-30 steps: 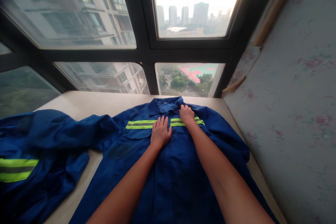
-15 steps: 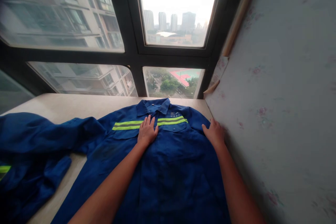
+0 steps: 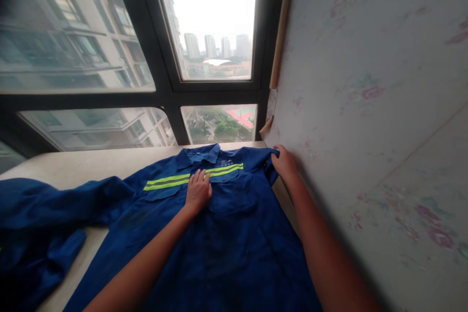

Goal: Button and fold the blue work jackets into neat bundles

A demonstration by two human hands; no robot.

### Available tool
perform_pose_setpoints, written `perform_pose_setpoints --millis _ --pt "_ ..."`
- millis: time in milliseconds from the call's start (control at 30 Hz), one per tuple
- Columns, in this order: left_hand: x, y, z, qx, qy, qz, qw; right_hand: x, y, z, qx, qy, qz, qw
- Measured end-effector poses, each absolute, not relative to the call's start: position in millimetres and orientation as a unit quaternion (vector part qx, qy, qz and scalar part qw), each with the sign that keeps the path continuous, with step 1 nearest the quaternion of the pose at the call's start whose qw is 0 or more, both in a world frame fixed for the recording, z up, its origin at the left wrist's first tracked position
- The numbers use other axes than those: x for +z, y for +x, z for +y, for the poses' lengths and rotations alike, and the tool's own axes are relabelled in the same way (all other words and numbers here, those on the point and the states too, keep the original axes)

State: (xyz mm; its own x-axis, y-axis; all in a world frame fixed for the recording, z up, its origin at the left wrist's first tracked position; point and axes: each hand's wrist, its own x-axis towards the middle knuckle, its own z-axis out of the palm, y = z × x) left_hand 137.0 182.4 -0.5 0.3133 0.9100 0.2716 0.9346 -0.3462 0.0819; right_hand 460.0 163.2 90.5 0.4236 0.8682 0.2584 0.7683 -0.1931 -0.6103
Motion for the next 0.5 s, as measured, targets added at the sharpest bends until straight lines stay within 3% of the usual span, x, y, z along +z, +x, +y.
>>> perform_pose_setpoints --millis 100,300,500 --pt "-3 154 137 -0.133 -0.861 -0.491 0.019 132 455 189 -0.020 -0.769 -0.573 0.282" --pt "-24 156 85 -0.096 -0.909 -0.401 -0.063 202 442 227 -0.045 -0.724 -0.645 0.240" --pt "-25 158 90 -0.086 -0.903 -0.409 -0.097 198 376 225 -0.037 -0.686 -0.696 0.210"
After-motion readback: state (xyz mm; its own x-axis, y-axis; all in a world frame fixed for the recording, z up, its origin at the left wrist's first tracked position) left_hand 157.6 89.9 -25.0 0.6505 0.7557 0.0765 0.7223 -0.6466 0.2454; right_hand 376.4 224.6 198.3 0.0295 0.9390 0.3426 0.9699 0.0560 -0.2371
